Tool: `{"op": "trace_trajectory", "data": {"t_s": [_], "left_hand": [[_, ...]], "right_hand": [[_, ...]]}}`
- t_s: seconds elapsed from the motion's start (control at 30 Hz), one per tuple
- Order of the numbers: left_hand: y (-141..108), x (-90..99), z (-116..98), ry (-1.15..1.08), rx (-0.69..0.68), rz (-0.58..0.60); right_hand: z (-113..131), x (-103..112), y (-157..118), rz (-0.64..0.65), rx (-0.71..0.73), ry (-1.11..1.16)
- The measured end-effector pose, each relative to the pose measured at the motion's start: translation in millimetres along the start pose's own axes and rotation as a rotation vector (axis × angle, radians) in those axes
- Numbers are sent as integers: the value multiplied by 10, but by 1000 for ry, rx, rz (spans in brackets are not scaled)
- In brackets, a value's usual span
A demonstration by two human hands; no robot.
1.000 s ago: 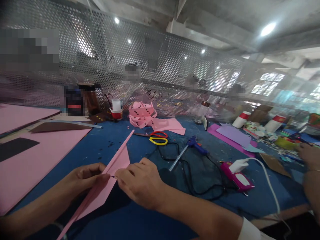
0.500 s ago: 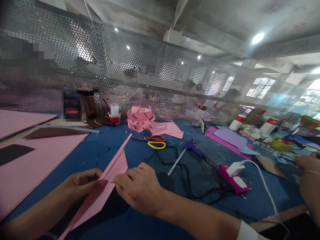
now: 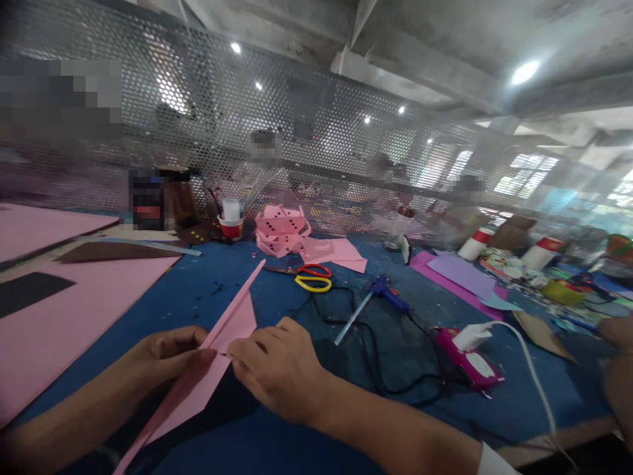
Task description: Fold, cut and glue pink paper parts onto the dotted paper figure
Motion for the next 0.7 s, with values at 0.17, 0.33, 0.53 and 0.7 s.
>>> {"op": "trace_trajectory", "data": {"t_s": [0.17,0.33,0.53,0.7], "left_hand": [[-37,-58,-38,-40,-14,47],[-60,-87,-43,-59,8,66],[-51,-99,-37,-67,17,57],[-72,-96,-93,-61,12,38]], "right_hand": [[-10,19,-6,0,-11,43],[-19,15,-10,21,-30,64],[-32,22,-8,15,-40,88],[-40,0,-17,34,-43,84]]}}
Point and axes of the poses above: each hand's wrist, its own y-axis towards the middle knuckle, its own x-axis out of the back of the hand, z = x × y, the point moved 10 cm from there along y, towards the middle knuckle, and after that the axes turned 11 degrees about -x, right-handed, at the moved point
